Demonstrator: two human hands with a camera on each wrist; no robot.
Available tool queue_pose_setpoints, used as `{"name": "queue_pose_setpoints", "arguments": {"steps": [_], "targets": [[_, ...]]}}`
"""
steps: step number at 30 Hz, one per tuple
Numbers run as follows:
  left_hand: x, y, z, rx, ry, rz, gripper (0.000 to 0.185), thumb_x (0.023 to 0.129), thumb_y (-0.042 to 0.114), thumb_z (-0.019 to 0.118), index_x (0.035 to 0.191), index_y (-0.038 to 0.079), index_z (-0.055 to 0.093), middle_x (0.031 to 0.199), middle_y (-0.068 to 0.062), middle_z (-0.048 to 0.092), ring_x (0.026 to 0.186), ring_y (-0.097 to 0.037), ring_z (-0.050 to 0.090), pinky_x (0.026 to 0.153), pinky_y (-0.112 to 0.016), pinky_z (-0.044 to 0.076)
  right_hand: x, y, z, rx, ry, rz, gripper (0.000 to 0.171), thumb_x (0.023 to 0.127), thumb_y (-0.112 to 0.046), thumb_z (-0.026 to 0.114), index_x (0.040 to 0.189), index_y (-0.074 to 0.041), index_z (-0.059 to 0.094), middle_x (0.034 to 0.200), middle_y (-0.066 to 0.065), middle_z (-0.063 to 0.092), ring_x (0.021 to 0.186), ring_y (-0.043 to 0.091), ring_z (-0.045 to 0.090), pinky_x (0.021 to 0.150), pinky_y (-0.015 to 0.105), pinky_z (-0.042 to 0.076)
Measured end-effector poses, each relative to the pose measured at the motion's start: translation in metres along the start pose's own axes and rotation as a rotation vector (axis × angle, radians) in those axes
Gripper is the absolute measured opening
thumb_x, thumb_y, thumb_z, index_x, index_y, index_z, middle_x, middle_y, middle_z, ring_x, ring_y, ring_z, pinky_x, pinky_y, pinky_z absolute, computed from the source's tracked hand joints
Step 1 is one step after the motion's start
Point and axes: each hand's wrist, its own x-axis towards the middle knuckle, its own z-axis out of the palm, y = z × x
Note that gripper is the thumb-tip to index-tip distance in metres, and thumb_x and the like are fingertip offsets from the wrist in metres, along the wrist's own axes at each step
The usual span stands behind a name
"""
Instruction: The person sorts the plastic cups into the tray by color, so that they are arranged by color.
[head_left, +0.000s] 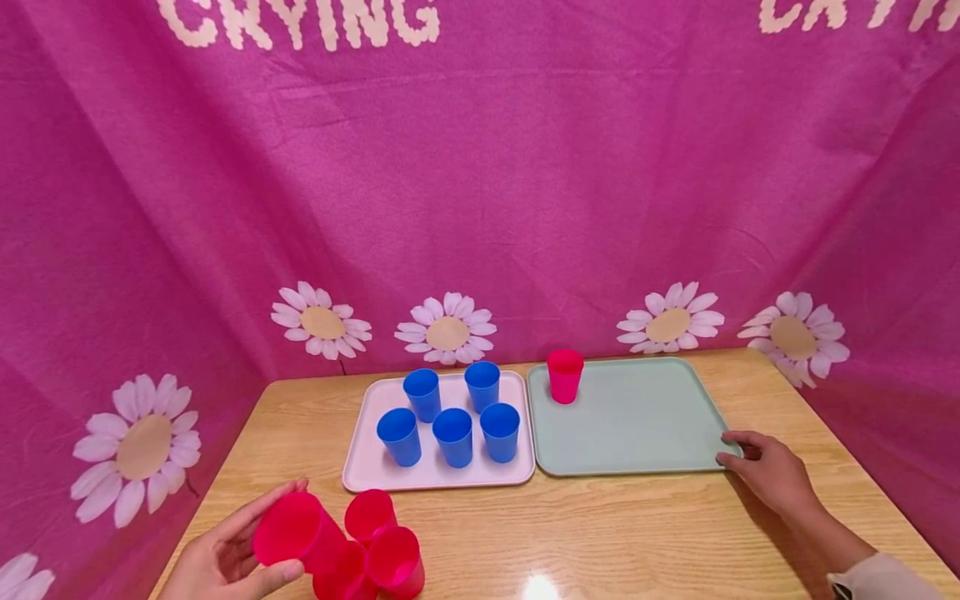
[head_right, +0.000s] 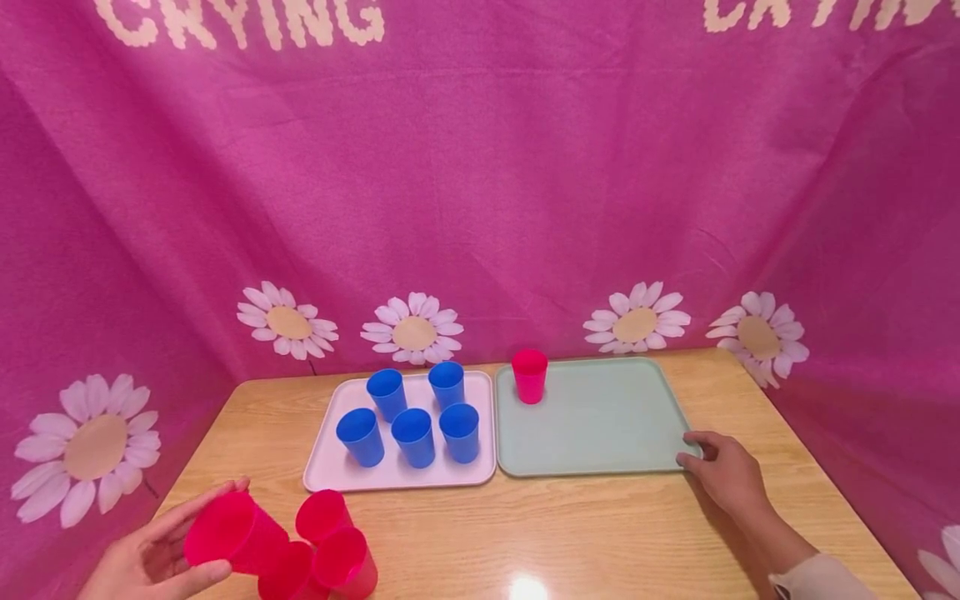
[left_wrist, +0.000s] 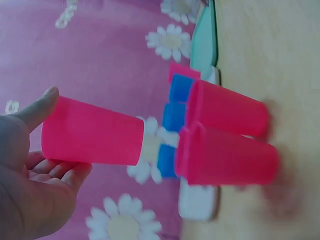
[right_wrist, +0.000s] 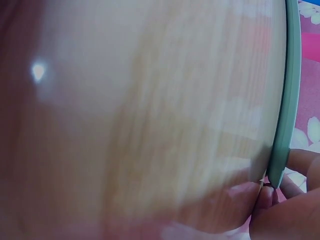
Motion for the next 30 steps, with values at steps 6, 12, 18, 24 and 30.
{"name": "queue_pose_setpoints", "arguments": {"steps": [6,12,18,24,30], "targets": [[0.012,0.077,0.033,0.051,0.002,-0.046,0.079,0.087,0.023,0.084,0.155,0.012,0.046,0.145,-0.016,0.059,0.109,-0.021,0.07,0.085,-0.034,0.06,0.0,0.001,0.0,-0.008,0.002,-0.003,0.041,0.091,-0.018,0.078,0.121,0.008,0.068,0.112,0.031,0.069,0.094,0.033,0.063,0.077,0.041,0.046],[0.039,0.105,0.064,0.013,-0.107,0.048,0.077,0.084,0.017,0.087,0.152,0.02,0.051,0.138,-0.012,0.063,0.107,-0.026,0.069,0.081,-0.036,0.062,0.001,0.001,0.0,-0.009,0.012,-0.005,0.041,0.091,-0.018,0.078,0.121,0.008,0.068,0.11,0.03,0.069,0.091,0.031,0.063,0.075,0.04,0.046],[0.065,0.123,0.101,0.044,-0.197,0.16,0.075,0.084,0.019,0.087,0.15,0.02,0.054,0.13,-0.009,0.066,0.109,-0.024,0.068,0.082,-0.035,0.061,-0.001,0.001,0.002,-0.006,0.026,-0.021,0.04,0.09,-0.017,0.079,0.119,0.008,0.069,0.111,0.03,0.07,0.091,0.03,0.063,0.075,0.039,0.047],[0.091,0.128,0.142,0.046,-0.275,0.245,0.073,0.086,0.017,0.085,0.151,0.014,0.052,0.122,-0.007,0.071,0.102,-0.02,0.068,0.08,-0.029,0.06,0.0,0.002,0.001,-0.006,0.01,-0.004,0.041,0.091,-0.018,0.078,0.121,0.008,0.068,0.113,0.032,0.068,0.096,0.038,0.063,0.077,0.042,0.046],[0.112,0.128,0.181,0.065,-0.272,0.218,0.072,0.086,0.021,0.086,0.15,0.014,0.053,0.119,-0.004,0.071,0.103,-0.018,0.069,0.082,-0.03,0.06,0.0,0.001,0.001,-0.008,0.011,-0.007,0.042,0.091,-0.019,0.078,0.121,0.008,0.068,0.11,0.029,0.069,0.092,0.031,0.063,0.075,0.04,0.046]]}}
